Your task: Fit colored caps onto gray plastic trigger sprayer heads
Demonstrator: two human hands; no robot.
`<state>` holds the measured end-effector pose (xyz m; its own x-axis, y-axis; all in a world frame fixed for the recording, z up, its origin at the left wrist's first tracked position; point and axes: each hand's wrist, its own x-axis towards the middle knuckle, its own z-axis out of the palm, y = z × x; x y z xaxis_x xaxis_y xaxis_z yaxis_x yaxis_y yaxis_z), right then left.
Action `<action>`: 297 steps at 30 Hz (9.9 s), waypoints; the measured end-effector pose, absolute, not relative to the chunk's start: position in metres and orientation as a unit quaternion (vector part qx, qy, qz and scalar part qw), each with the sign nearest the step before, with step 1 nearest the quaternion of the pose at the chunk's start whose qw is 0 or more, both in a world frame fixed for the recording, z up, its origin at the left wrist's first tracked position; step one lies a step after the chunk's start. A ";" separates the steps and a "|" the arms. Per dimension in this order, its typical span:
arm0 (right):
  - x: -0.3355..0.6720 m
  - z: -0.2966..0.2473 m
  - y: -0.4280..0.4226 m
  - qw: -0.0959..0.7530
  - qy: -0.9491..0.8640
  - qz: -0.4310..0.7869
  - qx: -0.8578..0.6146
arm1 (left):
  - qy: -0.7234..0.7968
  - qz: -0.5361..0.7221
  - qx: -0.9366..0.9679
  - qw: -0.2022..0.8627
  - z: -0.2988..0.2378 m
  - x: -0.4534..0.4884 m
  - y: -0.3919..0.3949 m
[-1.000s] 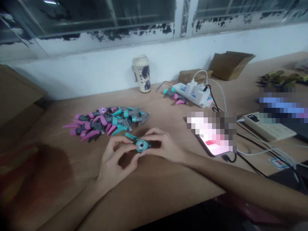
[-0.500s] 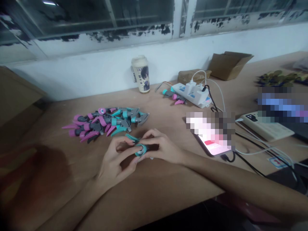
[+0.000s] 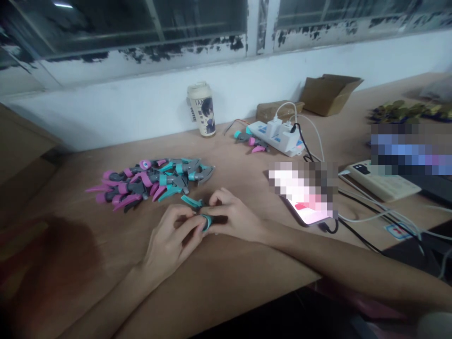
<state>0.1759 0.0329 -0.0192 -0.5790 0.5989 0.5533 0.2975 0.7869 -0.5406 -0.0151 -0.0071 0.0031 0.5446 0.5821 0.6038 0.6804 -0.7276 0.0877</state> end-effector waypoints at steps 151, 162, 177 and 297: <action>0.171 0.002 0.035 0.395 -0.686 0.484 -0.374 | -0.393 -0.286 -0.869 0.088 -0.008 -0.004 0.001; 0.175 0.007 0.039 0.355 -0.690 0.492 -0.395 | -0.392 -0.286 -0.869 0.095 -0.008 0.000 0.002; 0.167 -0.004 0.041 0.356 -0.432 0.769 -0.308 | -0.416 -0.276 -0.865 0.052 -0.007 -0.001 0.002; 0.178 -0.013 0.036 0.399 -0.845 0.076 -0.349 | -0.458 -0.448 -0.648 -0.412 -0.006 -0.008 0.002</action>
<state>0.1783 0.0360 -0.0134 -0.4385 0.6500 0.6206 0.5281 0.7451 -0.4073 -0.0076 0.0021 -0.0061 0.1803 0.9624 0.2030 0.2241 -0.2411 0.9443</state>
